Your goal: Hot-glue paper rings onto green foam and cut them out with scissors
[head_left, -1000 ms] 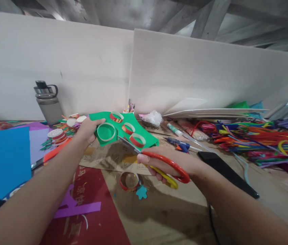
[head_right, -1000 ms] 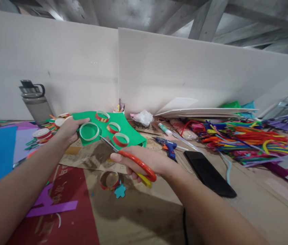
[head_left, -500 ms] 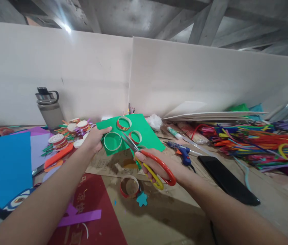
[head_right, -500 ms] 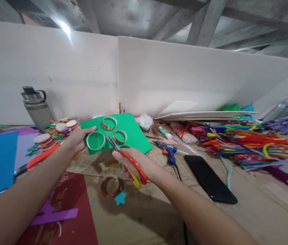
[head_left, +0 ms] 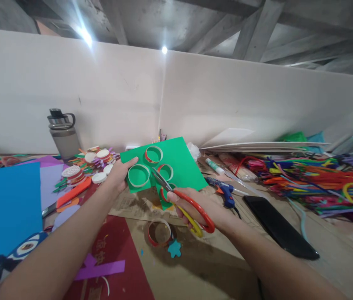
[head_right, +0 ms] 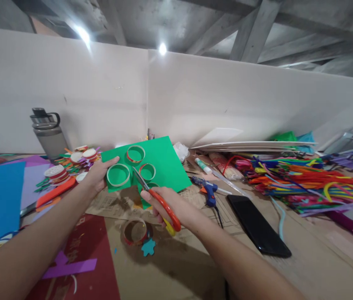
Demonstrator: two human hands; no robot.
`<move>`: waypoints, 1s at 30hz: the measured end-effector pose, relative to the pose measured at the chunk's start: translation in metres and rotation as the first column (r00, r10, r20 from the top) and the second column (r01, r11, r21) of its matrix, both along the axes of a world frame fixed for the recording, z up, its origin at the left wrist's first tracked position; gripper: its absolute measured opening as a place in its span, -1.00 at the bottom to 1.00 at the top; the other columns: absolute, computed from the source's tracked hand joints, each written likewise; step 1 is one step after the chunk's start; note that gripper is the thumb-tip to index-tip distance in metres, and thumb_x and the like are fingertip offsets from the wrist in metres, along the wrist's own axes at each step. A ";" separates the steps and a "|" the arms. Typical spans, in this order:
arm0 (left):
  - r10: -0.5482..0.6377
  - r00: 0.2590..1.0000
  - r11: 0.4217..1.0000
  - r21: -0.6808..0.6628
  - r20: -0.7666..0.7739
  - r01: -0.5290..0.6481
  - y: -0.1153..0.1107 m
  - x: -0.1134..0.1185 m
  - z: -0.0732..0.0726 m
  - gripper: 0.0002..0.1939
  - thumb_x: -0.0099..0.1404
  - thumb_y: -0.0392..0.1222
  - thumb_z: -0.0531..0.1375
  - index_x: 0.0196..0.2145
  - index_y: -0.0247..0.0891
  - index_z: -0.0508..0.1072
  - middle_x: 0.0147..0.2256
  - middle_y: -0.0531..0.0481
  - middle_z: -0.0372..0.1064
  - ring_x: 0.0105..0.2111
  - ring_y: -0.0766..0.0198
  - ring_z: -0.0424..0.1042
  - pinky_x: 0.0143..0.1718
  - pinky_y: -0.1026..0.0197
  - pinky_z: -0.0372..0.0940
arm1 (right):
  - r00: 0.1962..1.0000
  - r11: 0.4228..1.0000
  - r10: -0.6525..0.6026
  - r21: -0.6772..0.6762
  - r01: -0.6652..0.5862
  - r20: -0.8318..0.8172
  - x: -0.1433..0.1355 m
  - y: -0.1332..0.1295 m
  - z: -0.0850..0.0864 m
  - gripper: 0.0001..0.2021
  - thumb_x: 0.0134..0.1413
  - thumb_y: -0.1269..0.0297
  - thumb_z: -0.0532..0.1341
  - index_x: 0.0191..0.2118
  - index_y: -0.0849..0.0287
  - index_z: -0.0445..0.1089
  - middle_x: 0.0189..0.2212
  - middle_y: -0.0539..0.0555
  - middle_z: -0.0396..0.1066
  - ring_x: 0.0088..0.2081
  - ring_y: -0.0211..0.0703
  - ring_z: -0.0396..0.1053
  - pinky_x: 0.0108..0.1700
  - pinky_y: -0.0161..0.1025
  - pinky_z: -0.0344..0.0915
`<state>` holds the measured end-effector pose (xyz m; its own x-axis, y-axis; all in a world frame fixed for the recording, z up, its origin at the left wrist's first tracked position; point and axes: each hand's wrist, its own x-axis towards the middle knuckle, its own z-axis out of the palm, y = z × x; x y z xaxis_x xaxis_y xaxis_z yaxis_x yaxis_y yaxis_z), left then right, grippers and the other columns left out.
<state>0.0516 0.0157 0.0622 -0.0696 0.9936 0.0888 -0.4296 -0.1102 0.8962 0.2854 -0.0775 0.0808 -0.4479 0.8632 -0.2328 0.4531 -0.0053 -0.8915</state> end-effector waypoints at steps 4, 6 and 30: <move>-0.048 0.999 0.999 -0.016 -0.005 0.047 -0.002 0.003 -0.003 -0.63 -0.07 -0.25 0.46 -0.25 -0.33 0.56 -0.24 -0.16 0.59 -0.37 0.13 0.57 -0.29 0.09 0.50 | 1.000 0.999 -0.002 0.036 0.002 -0.017 0.000 0.000 -0.003 -0.54 0.12 -0.27 0.08 -0.38 0.08 0.20 -0.53 -0.05 0.29 -0.59 -0.24 0.29 -0.58 -0.30 0.22; -0.045 0.999 0.999 -0.013 -0.009 0.044 -0.002 0.005 -0.005 -0.60 -0.09 -0.26 0.47 -0.24 -0.34 0.57 -0.24 -0.16 0.59 -0.37 0.13 0.57 -0.29 0.09 0.50 | 1.000 0.998 0.019 0.056 -0.020 0.004 0.001 0.000 -0.001 -0.52 0.14 -0.28 0.05 -0.38 0.09 0.20 -0.52 -0.04 0.29 -0.59 -0.24 0.29 -0.58 -0.31 0.21; -0.146 0.989 0.989 -0.005 0.001 0.146 -0.014 0.027 -0.002 -0.66 -0.02 -0.20 0.44 -0.27 -0.39 0.57 -0.33 -0.13 0.58 -0.44 0.23 0.50 -0.32 0.17 0.44 | 0.989 0.985 -0.105 0.125 0.117 -0.105 -0.011 0.008 -0.015 -0.68 0.19 -0.03 0.16 -0.38 0.07 0.11 -0.55 -0.07 0.26 -0.61 -0.26 0.29 -0.60 -0.34 0.18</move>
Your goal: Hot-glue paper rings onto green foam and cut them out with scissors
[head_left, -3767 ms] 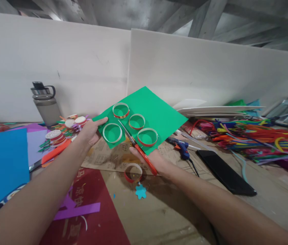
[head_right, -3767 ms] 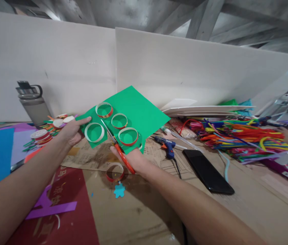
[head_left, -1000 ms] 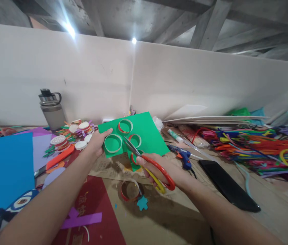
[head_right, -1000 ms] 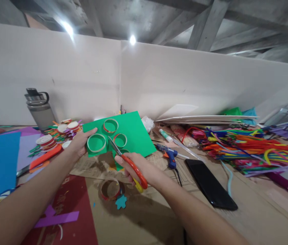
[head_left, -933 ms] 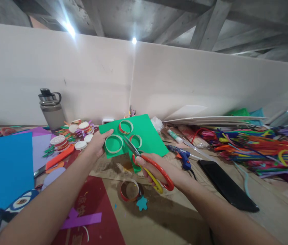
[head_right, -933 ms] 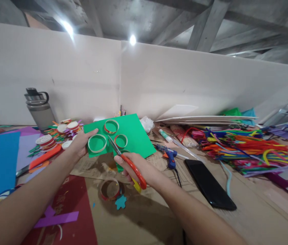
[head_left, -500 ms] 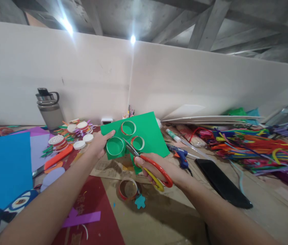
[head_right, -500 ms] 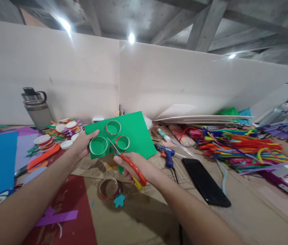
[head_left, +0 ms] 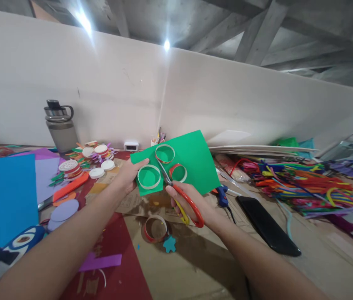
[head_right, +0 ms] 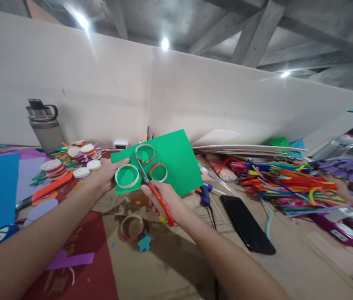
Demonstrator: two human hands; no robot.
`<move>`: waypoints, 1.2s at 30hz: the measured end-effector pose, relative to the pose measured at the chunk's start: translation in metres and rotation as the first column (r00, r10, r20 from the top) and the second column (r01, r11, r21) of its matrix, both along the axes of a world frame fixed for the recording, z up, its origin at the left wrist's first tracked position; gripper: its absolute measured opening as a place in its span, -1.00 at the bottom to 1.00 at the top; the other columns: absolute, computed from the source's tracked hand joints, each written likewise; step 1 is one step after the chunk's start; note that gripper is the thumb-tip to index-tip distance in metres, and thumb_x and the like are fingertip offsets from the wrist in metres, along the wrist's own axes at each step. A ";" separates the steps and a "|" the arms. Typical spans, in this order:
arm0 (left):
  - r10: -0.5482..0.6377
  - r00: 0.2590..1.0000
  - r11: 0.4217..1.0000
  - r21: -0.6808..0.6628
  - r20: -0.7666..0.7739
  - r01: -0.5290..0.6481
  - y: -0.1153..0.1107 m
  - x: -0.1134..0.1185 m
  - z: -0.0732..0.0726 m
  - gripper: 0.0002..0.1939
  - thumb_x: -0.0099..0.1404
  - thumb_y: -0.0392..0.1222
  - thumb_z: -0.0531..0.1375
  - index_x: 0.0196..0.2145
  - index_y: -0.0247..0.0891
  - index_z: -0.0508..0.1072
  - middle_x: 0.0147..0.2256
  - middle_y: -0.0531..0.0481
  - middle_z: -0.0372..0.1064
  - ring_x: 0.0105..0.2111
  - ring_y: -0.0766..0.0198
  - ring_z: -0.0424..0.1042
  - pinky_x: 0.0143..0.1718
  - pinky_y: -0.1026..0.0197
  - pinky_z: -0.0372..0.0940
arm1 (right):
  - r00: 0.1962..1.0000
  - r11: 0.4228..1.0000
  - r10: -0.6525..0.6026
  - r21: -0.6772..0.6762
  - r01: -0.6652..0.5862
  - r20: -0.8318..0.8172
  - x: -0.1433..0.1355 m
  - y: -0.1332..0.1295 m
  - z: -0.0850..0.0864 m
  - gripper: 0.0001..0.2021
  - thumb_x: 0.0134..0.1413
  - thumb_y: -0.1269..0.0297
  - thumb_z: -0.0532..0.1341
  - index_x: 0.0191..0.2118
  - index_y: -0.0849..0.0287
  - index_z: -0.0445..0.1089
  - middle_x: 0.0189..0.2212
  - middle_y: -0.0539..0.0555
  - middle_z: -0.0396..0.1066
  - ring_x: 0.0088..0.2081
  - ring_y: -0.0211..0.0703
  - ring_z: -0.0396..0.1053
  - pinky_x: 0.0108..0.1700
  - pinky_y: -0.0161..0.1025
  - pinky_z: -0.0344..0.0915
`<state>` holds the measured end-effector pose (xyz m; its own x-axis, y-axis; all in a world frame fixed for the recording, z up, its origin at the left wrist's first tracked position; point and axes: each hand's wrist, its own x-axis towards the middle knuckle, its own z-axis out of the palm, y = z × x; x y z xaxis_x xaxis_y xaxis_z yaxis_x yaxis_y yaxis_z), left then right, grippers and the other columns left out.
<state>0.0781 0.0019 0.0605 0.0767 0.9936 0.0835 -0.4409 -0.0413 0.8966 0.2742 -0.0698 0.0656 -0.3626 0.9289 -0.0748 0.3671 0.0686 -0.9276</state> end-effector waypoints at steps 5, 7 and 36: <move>0.023 1.000 1.000 0.002 -0.012 -0.023 -0.001 0.000 0.002 -0.65 -0.05 -0.19 0.46 -0.29 -0.39 0.56 -0.33 -0.14 0.58 -0.43 0.22 0.50 -0.32 0.17 0.44 | 0.999 0.999 -0.047 -0.021 0.047 0.003 -0.003 -0.001 -0.002 -0.71 0.24 0.00 0.10 -0.37 0.07 0.11 -0.55 -0.05 0.29 -0.62 -0.28 0.27 -0.60 -0.34 0.19; 0.034 0.999 0.999 0.007 -0.014 -0.034 -0.001 0.000 0.002 -0.65 -0.06 -0.19 0.46 -0.30 -0.39 0.56 -0.32 -0.14 0.58 -0.42 0.21 0.50 -0.34 0.17 0.43 | 0.999 0.998 -0.053 -0.031 0.053 0.002 -0.004 -0.002 -0.004 -0.70 0.22 -0.01 0.12 -0.38 0.07 0.11 -0.56 -0.07 0.27 -0.64 -0.28 0.26 -0.62 -0.34 0.17; 0.050 0.999 0.999 0.016 -0.017 -0.049 0.001 0.001 -0.003 -0.64 -0.07 -0.16 0.47 -0.31 -0.36 0.57 -0.30 -0.13 0.59 -0.38 0.21 0.53 -0.25 0.15 0.45 | 0.997 0.998 -0.066 -0.005 0.066 -0.038 -0.010 -0.009 -0.003 -0.62 0.12 -0.10 0.17 -0.42 0.07 0.10 -0.63 -0.12 0.20 -0.66 -0.31 0.19 -0.62 -0.34 0.14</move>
